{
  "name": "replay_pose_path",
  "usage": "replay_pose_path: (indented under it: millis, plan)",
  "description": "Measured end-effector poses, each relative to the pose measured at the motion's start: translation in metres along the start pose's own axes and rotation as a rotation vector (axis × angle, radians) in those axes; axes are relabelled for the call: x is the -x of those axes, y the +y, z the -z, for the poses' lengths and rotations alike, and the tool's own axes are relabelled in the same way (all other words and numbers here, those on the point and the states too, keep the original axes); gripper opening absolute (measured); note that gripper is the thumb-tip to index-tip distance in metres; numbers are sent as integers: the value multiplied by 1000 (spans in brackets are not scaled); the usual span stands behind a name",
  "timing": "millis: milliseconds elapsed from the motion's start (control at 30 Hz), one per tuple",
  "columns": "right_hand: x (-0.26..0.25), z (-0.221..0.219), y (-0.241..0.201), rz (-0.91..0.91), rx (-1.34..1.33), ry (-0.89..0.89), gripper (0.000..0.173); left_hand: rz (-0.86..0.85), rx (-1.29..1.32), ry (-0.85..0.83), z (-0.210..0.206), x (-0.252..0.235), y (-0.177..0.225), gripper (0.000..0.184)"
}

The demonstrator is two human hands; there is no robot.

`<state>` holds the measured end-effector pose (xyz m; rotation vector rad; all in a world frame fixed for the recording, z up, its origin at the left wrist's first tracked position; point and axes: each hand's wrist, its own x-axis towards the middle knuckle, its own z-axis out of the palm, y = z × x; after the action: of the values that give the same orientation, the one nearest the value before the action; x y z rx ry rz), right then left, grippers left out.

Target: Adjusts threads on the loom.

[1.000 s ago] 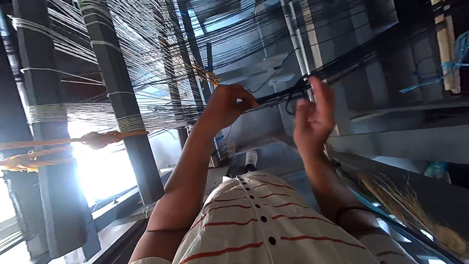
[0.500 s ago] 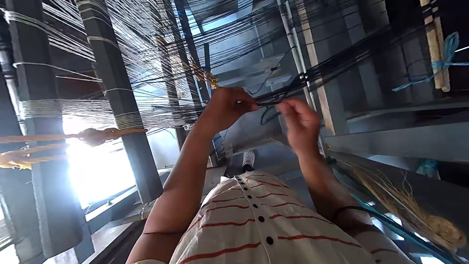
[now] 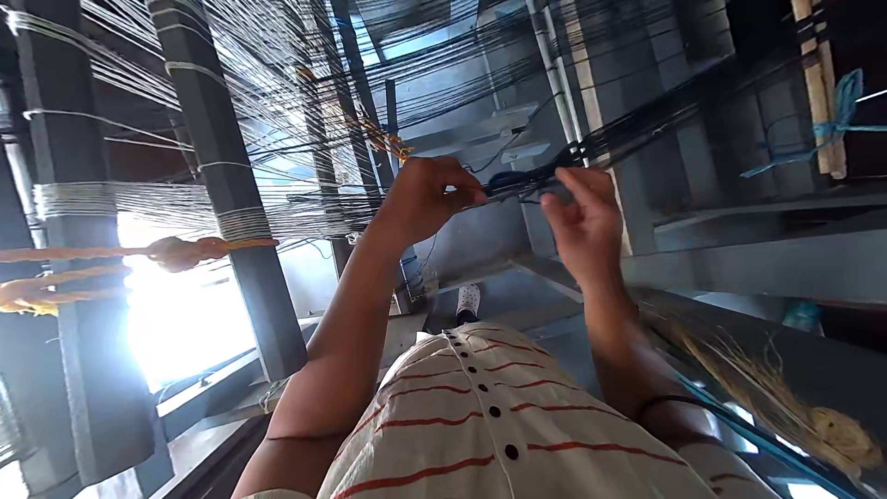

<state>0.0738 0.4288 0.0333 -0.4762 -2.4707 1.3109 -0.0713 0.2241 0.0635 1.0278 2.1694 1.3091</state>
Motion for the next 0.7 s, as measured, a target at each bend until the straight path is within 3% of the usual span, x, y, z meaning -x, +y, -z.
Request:
replay_pose_path:
  millis: [167,267,467,567,700]
  plan:
    - [5,-35,-24,238,-156,-138,42,-21,-17,-27,-1,0,-1,9]
    - [5,-50,-32,234,-176,-188,42,-10,5,-28,-2,0,0,7]
    - [0,-40,-26,233,-26,-166,22,7,13,-50,-6,2,1,8]
    - [6,-30,-22,175,-138,-152,23,-8,58,-75,-9,0,2,8]
    - [17,-4,-20,-81,-622,-89,18,-5,37,-79,-4,1,-2,9]
